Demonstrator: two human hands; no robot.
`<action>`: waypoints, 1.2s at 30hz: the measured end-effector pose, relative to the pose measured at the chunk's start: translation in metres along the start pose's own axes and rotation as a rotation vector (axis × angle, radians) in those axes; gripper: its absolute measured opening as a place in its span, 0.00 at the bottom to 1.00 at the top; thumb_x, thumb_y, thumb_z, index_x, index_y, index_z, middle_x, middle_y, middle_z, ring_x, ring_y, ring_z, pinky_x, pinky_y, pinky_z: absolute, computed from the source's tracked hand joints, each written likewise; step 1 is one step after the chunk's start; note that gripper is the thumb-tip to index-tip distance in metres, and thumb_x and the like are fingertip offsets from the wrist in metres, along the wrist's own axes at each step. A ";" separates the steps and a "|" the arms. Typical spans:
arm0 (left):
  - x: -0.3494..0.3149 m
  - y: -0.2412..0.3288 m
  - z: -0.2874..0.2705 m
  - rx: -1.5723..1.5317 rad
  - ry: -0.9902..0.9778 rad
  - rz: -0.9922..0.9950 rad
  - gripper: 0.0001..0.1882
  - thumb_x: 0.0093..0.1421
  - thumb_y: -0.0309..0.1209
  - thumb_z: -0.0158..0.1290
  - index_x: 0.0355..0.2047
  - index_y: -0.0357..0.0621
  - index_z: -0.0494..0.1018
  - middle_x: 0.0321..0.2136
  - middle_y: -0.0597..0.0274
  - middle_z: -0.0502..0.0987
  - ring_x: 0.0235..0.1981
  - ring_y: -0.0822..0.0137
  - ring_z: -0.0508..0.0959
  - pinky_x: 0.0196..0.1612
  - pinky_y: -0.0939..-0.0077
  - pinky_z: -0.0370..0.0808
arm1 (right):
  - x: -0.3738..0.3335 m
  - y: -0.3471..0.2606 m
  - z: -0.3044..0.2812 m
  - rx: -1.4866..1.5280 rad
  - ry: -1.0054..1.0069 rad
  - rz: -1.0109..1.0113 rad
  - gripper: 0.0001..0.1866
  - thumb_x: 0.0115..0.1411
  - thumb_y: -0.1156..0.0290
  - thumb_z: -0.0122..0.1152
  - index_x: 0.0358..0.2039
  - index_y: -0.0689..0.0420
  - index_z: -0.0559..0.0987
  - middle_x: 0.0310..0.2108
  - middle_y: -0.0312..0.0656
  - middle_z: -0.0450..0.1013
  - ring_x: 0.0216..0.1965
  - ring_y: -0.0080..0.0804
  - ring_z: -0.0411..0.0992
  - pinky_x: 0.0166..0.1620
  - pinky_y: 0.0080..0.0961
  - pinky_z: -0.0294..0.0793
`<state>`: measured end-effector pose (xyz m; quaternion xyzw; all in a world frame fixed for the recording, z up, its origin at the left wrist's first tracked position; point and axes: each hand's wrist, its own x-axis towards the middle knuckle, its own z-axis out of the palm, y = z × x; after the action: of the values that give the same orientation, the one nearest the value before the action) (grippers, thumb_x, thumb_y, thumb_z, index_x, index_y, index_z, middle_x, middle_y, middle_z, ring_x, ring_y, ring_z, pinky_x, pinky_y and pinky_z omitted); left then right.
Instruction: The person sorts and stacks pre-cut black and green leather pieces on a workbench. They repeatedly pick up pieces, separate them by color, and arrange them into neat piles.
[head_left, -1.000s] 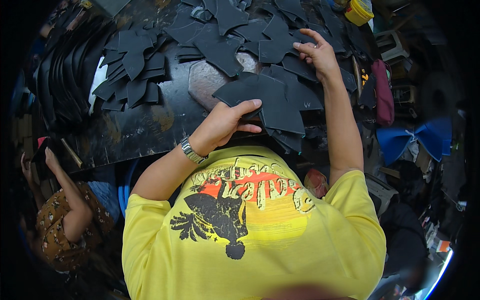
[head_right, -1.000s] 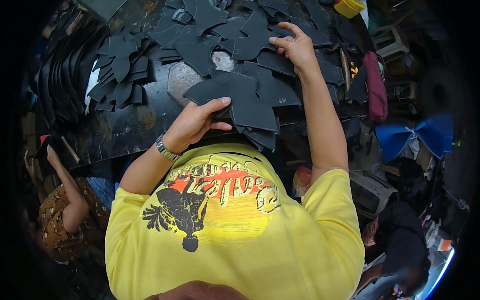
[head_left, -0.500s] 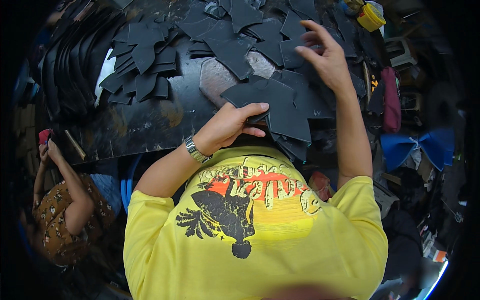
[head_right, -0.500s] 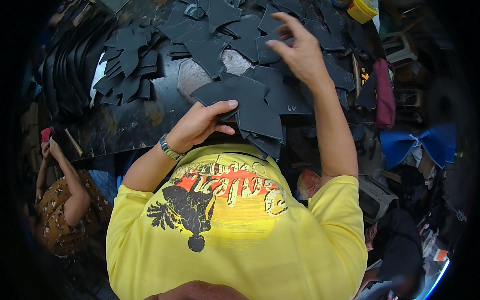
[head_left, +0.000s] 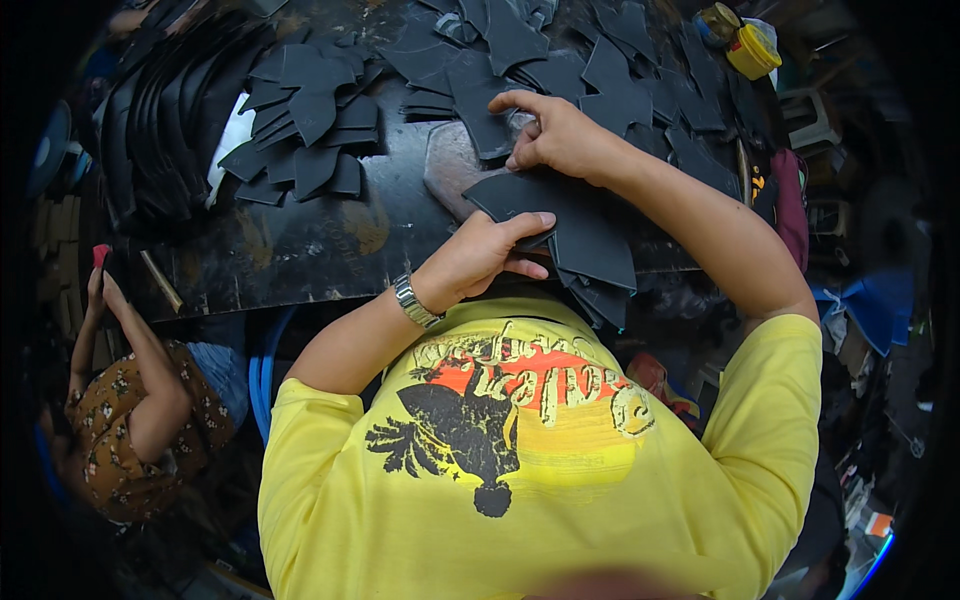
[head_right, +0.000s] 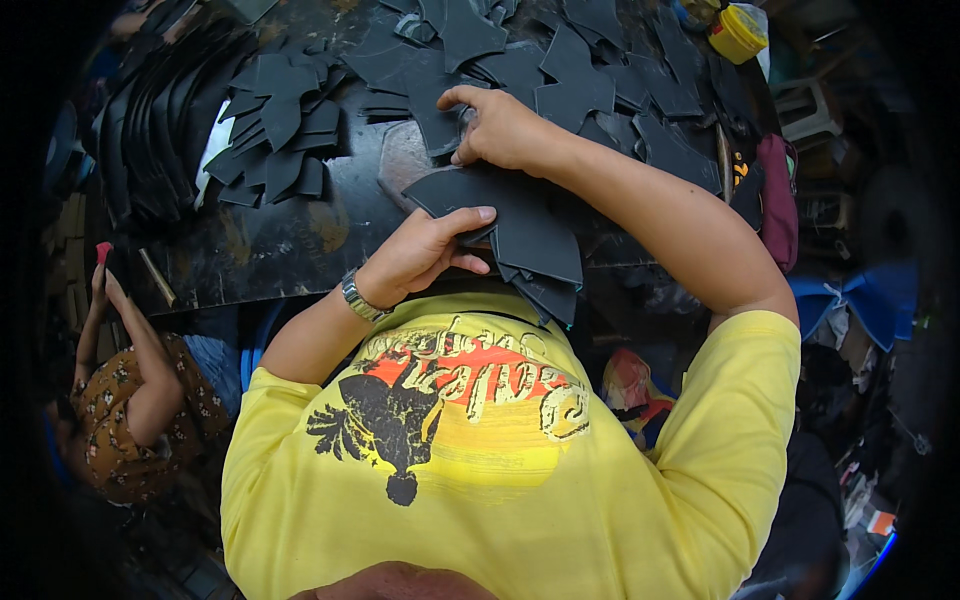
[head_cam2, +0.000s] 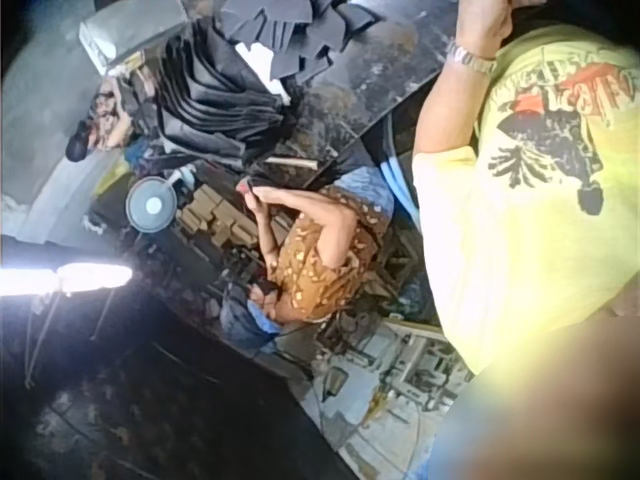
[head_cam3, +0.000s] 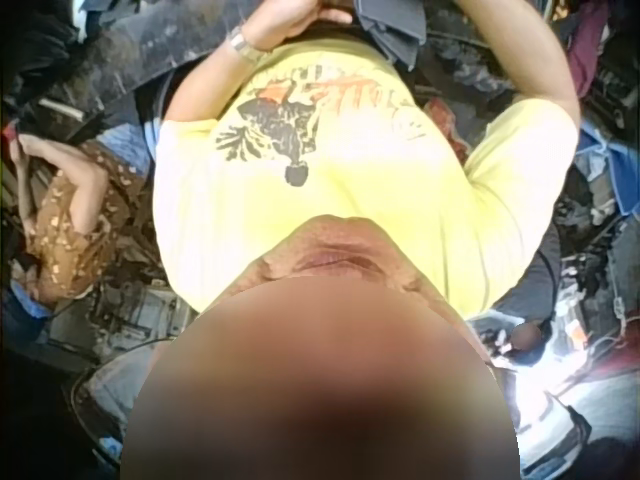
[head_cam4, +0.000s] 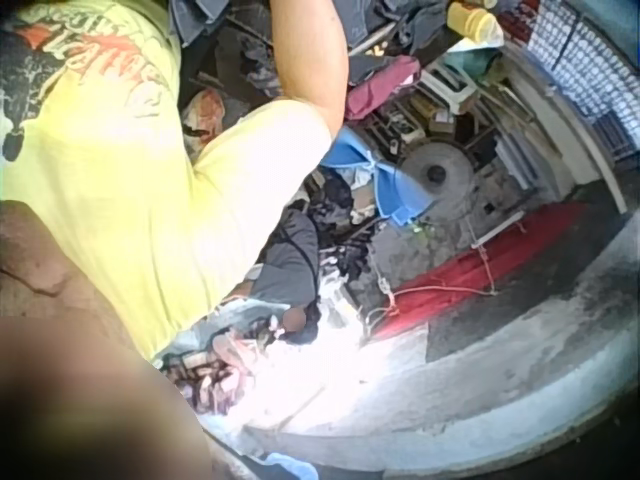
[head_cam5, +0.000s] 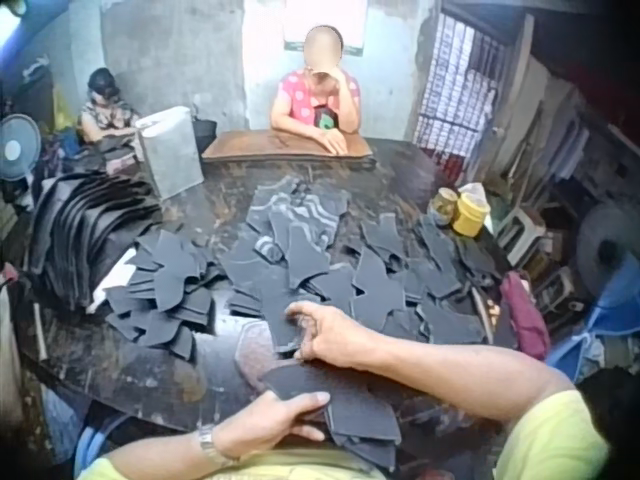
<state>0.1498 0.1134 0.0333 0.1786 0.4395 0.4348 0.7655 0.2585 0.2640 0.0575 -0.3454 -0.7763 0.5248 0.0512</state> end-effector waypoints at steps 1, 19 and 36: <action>0.000 0.001 -0.002 0.004 -0.013 -0.004 0.12 0.63 0.32 0.57 0.45 0.39 0.74 0.36 0.62 0.81 0.33 0.72 0.82 0.27 0.80 0.82 | 0.004 0.000 0.002 0.097 -0.006 0.032 0.35 0.49 0.85 0.64 0.59 0.56 0.70 0.22 0.33 0.72 0.25 0.17 0.68 0.32 0.20 0.70; -0.020 -0.003 -0.014 -0.004 -0.020 0.034 0.15 0.64 0.32 0.56 0.49 0.40 0.73 0.39 0.64 0.80 0.37 0.74 0.81 0.28 0.80 0.82 | 0.035 -0.001 -0.003 -0.383 0.298 -0.429 0.23 0.52 0.73 0.66 0.51 0.51 0.78 0.32 0.45 0.79 0.36 0.39 0.78 0.43 0.32 0.77; -0.021 0.001 -0.019 -0.024 -0.023 0.094 0.14 0.64 0.32 0.55 0.48 0.39 0.73 0.38 0.63 0.80 0.35 0.73 0.81 0.29 0.80 0.81 | 0.104 0.017 -0.007 -0.746 0.378 -0.356 0.39 0.53 0.84 0.53 0.66 0.47 0.60 0.46 0.60 0.72 0.47 0.59 0.73 0.51 0.45 0.74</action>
<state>0.1292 0.0943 0.0343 0.1946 0.4165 0.4735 0.7513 0.1914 0.3340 0.0169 -0.2911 -0.9367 0.1199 0.1533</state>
